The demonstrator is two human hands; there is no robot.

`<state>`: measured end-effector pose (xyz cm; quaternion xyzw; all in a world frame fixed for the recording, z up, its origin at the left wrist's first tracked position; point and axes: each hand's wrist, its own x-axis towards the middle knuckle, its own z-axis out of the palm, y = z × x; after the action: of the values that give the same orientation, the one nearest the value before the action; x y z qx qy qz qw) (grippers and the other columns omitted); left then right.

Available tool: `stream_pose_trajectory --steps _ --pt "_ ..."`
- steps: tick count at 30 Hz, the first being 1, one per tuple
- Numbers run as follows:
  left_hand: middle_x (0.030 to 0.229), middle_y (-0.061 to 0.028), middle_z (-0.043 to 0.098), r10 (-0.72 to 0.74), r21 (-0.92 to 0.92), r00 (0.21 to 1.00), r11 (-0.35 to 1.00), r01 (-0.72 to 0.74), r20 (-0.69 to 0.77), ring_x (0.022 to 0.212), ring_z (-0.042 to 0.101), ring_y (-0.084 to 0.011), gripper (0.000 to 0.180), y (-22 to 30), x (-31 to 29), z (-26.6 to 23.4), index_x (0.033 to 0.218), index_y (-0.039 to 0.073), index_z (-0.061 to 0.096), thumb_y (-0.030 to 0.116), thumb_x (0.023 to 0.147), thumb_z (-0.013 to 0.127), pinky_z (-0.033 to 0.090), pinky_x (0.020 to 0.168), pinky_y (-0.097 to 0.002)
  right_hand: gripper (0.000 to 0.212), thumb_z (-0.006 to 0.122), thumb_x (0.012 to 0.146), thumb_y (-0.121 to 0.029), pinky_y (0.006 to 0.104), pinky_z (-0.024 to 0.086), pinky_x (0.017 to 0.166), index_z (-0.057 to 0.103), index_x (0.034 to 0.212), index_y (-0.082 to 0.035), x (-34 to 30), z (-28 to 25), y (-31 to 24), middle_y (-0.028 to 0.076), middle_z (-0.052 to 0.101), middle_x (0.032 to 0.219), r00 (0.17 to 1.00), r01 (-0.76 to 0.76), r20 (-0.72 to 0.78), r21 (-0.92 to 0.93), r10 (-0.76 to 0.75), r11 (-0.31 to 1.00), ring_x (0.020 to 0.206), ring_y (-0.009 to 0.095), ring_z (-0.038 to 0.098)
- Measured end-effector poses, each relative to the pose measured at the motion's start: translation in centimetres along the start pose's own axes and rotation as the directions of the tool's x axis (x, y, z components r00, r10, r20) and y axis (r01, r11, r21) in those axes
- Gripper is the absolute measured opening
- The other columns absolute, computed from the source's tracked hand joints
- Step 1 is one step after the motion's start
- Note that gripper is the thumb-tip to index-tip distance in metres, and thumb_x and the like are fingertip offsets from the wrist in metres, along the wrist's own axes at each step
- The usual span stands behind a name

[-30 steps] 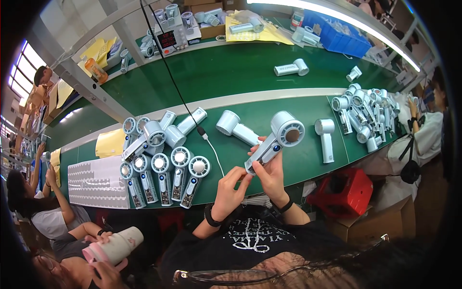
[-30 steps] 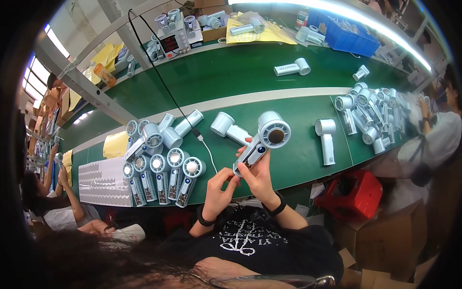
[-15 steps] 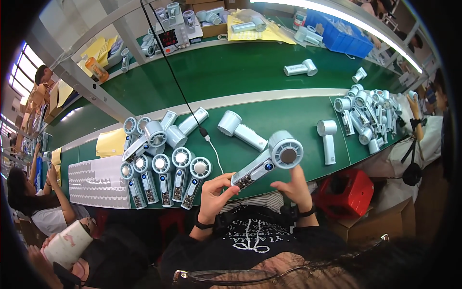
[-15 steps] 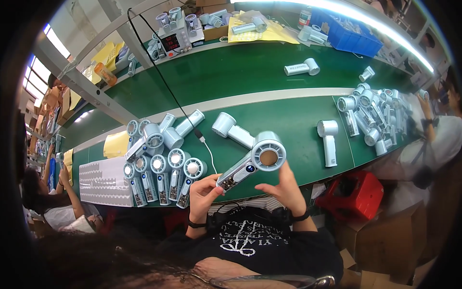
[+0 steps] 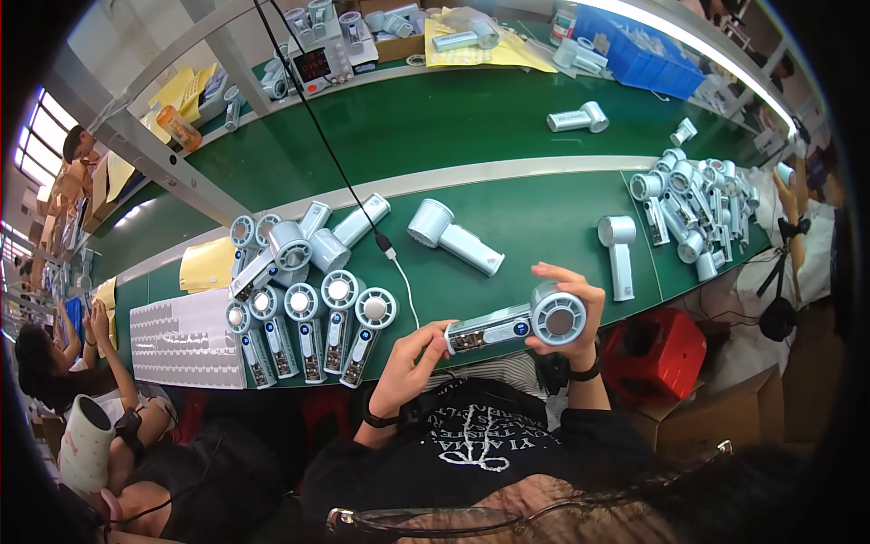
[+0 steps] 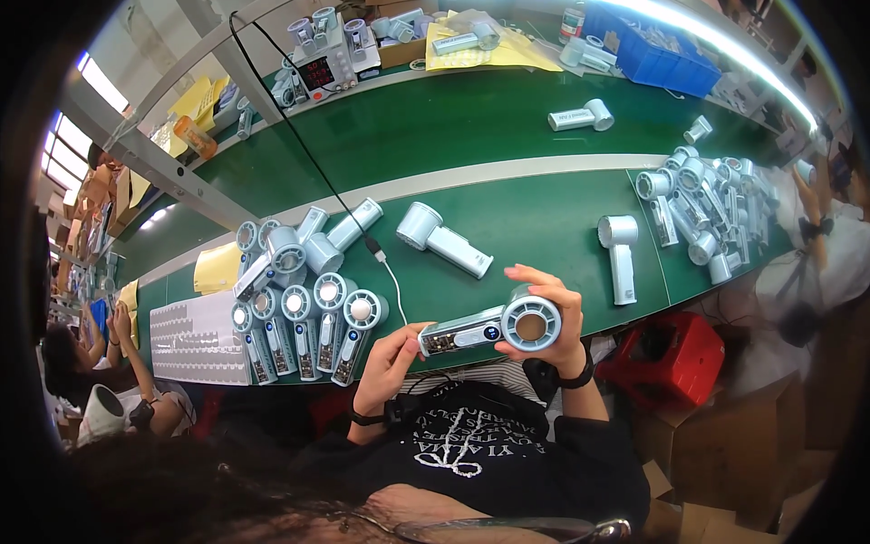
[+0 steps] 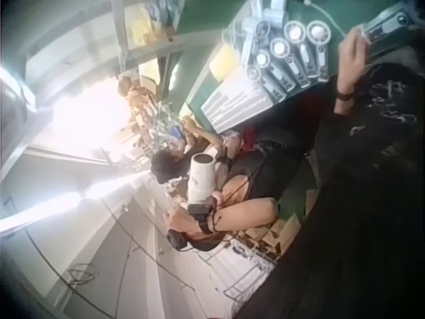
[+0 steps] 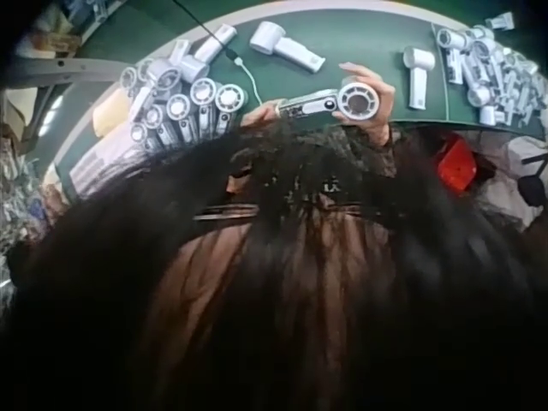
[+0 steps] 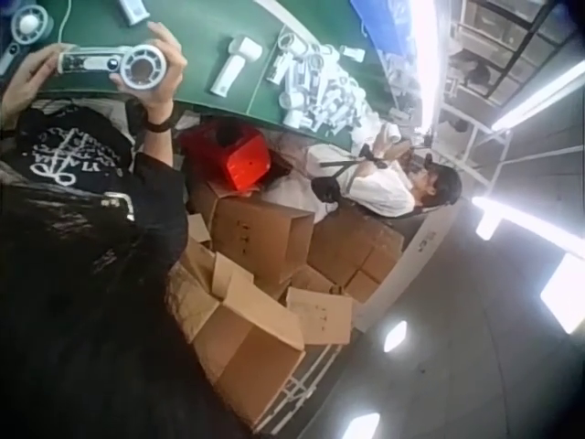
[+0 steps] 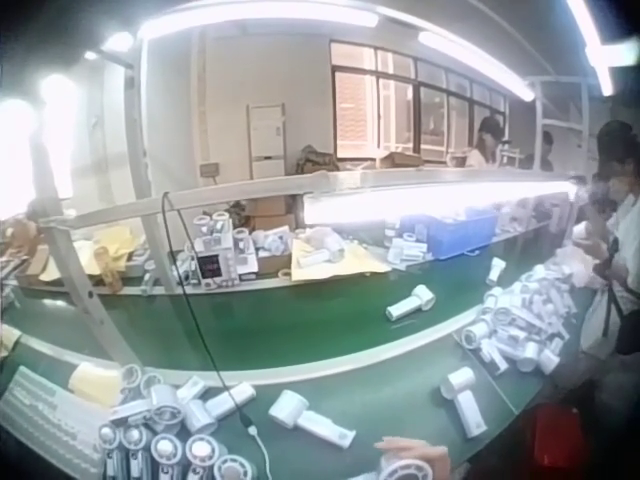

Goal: Assembling handheld electronic devices by fitting plastic housings and internal components together on an assembly line.

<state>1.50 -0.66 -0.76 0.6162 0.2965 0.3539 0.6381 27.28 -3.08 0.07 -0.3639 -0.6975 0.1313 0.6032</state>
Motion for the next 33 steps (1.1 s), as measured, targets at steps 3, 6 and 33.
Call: stream_pose_trajectory --steps 3,6,33 --pt "0.108 -0.0116 0.062 0.089 0.087 0.994 0.993 -0.084 -0.061 0.071 0.053 -0.0125 0.023 0.7 0.4 0.6 0.089 -0.007 0.057 0.009 0.098 0.045 0.044 0.066 -0.0246 0.084 0.088 0.064 -0.034 0.044 0.049 0.087 0.035 0.123 -0.005 -0.5 0.3 -0.1 0.026 0.059 0.108 1.0 0.014 -0.009 0.01 -0.014 1.0 0.1 0.035 0.061" --pt "0.107 -0.0113 0.06 0.157 0.17 0.981 0.976 -0.136 -0.114 0.069 0.051 -0.0132 0.023 0.6 0.3 1.1 0.089 -0.008 0.057 0.009 0.099 0.043 0.044 0.065 -0.0251 0.086 0.088 0.063 -0.033 0.0436 0.051 0.083 0.033 0.124 -0.005 -0.3 0.6 -0.6 0.024 0.06 0.104 0.999 0.026 -0.036 -0.04 -0.028 0.999 0.095 0.033 0.062" --pt "0.097 -0.0091 0.056 0.348 0.472 0.879 0.866 -0.167 -0.327 0.066 0.046 -0.0124 0.029 0.1 0.2 -0.7 0.082 -0.006 0.057 0.01 0.098 0.04 0.038 0.059 -0.0254 0.081 0.067 0.083 -0.039 0.0504 0.045 0.09 0.021 0.142 -0.006 5.4 -7.3 -9.0 0.011 0.045 0.093 0.916 0.38 -0.398 0.835 -0.038 0.397 0.079 0.025 0.053"
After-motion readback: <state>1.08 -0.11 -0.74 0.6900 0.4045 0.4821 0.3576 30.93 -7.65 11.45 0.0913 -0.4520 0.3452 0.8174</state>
